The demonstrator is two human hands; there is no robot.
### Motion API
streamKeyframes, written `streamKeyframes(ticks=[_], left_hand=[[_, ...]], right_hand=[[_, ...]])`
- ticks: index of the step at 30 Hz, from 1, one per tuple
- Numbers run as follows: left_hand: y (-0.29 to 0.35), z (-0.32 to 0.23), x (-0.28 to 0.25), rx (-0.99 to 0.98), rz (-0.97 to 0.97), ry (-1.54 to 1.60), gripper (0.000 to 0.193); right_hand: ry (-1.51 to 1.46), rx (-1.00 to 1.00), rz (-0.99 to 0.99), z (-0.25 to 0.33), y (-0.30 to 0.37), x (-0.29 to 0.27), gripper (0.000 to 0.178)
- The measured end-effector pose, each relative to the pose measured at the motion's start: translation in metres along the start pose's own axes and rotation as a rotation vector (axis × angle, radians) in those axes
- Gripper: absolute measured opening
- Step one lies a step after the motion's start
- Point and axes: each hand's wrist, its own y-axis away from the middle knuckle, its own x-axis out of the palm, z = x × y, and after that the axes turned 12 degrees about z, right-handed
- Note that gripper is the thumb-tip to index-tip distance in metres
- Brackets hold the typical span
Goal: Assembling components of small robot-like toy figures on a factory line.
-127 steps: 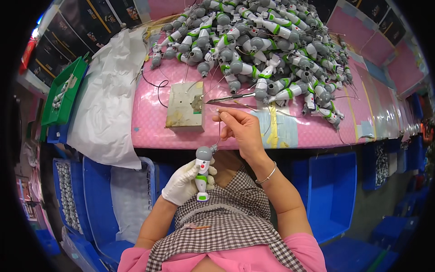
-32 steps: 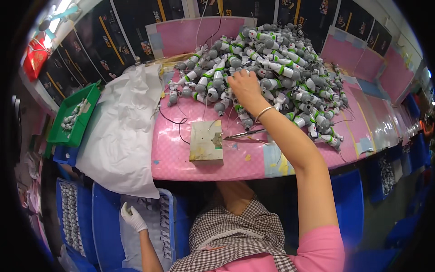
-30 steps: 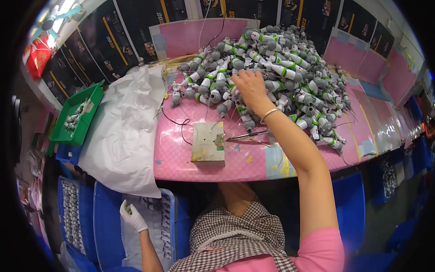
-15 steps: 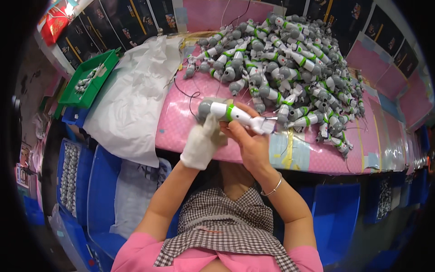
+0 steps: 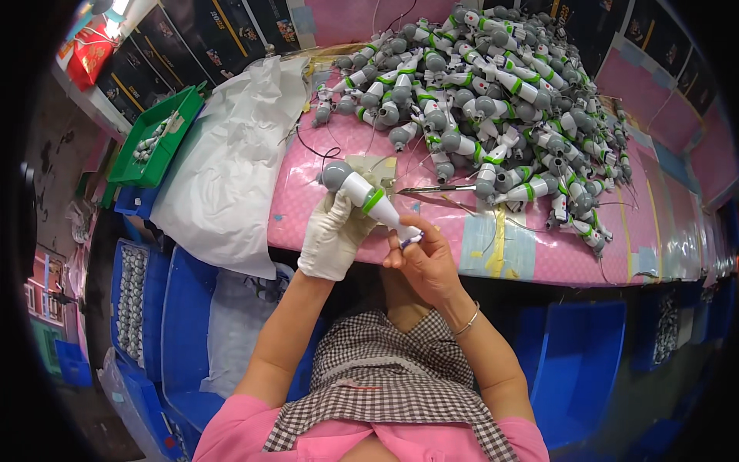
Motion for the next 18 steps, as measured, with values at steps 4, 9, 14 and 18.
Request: streamKeyframes(ticks=[4, 9, 14, 18], left_hand=[[-0.003, -0.003, -0.001, -0.171, -0.115, 0.311, 0.044], [0.007, 0.0, -0.013, -0.192, 0.029, 0.418, 0.053], [0.028, 0.006, -0.016, -0.367, 0.036, 0.464, 0.057], [0.042, 0.018, -0.016, -0.51, 0.043, 0.575, 0.064]], right_hand=[[0.919, 0.028, 0.153, 0.014, -0.004, 0.004, 0.042], [0.695, 0.18, 0.111, 0.039, -0.012, -0.003, 0.033], [0.497, 0.403, -0.29, 0.048, -0.042, 0.012, 0.034], [0.308, 0.215, -0.413, 0.041, -0.054, 0.002, 0.035]])
